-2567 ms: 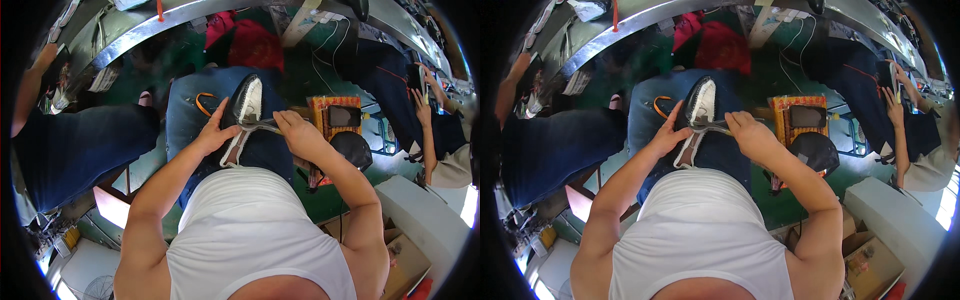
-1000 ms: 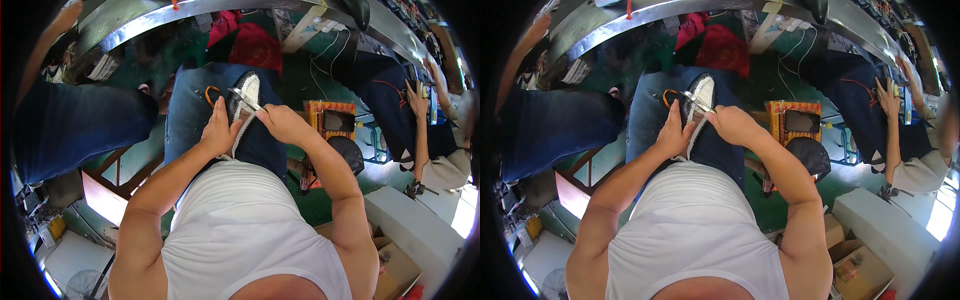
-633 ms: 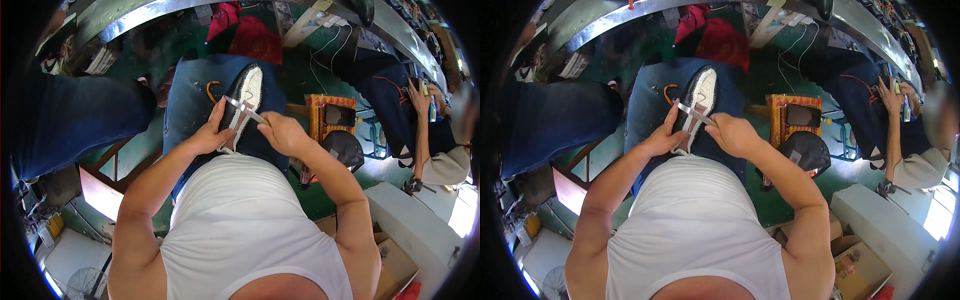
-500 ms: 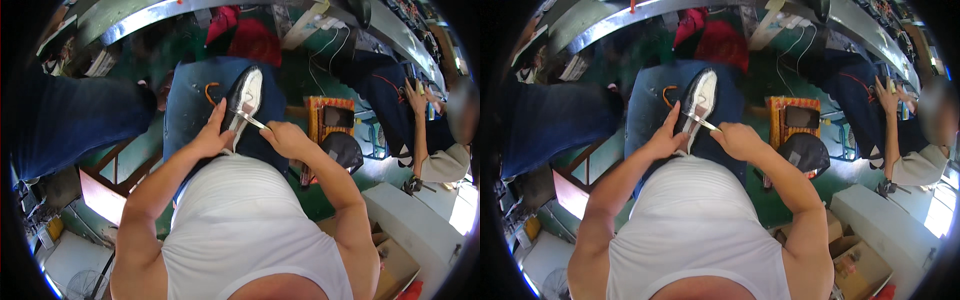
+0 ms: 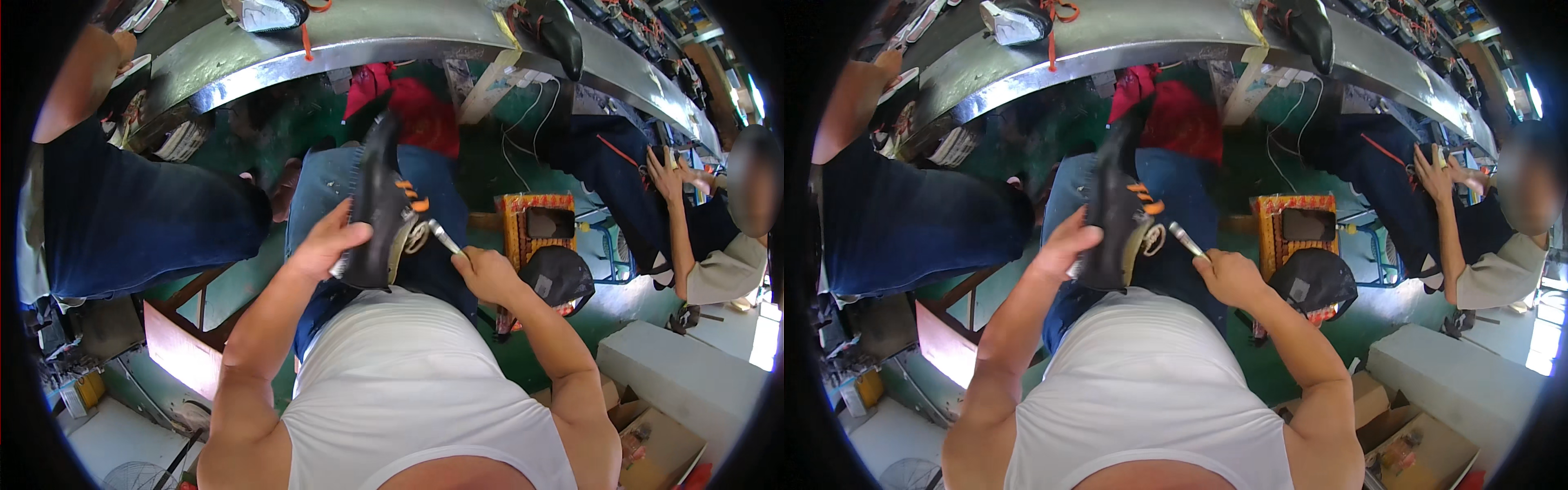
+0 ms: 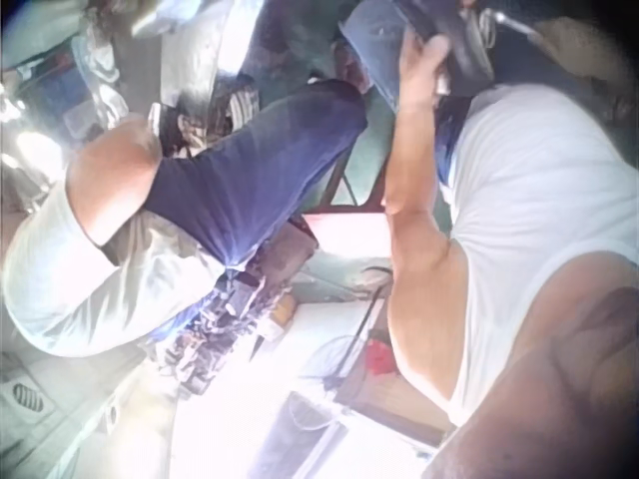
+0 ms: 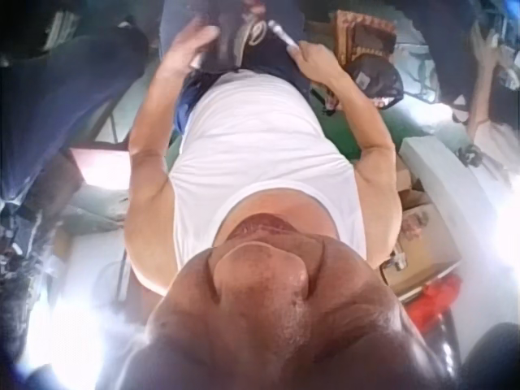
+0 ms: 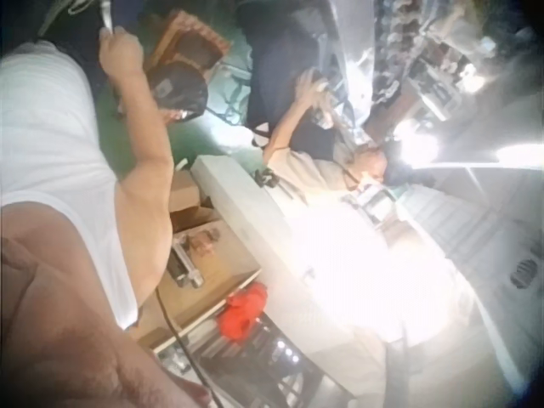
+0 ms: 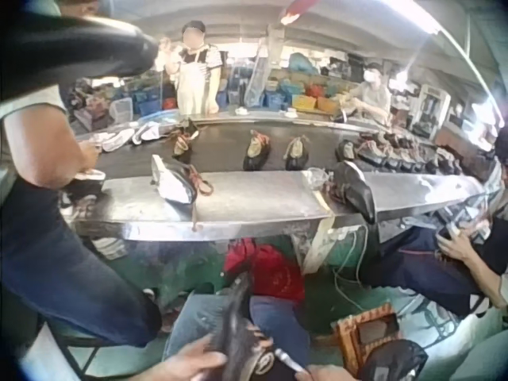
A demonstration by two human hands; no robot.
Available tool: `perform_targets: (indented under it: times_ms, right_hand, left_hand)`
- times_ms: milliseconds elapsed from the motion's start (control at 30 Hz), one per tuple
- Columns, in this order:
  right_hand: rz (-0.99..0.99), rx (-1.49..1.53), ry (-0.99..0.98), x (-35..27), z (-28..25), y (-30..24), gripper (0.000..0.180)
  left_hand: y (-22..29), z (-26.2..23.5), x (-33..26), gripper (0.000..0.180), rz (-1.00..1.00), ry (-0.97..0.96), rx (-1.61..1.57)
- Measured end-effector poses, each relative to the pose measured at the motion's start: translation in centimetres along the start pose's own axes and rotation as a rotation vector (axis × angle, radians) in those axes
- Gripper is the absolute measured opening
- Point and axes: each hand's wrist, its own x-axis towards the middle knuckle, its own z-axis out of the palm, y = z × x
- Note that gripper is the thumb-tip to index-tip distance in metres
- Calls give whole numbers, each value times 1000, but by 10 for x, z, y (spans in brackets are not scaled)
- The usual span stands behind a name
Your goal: The person is finishing shoes at a factory workbench, using pliers and tying laces.
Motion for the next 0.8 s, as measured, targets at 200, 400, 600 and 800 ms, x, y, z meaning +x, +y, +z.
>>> perform_targets:
  times_ms: [200,400,600,800]
  right_hand:
    - [-435,-11,311,1,3,-19,42]
    - [-480,688,425,37,10,-45,63]
    - [-602,342,271,54,2,-42,22]
    - [-488,423,-94,28,-51,-55,37]
  left_hand:
    - [-6,-3,34,74,59,316,-356]
    - [-34,0,30,76,5,283,-264]
    - [-86,-12,33,68,-51,329,-311]
    - [-79,-17,43,55,-113,640,99]
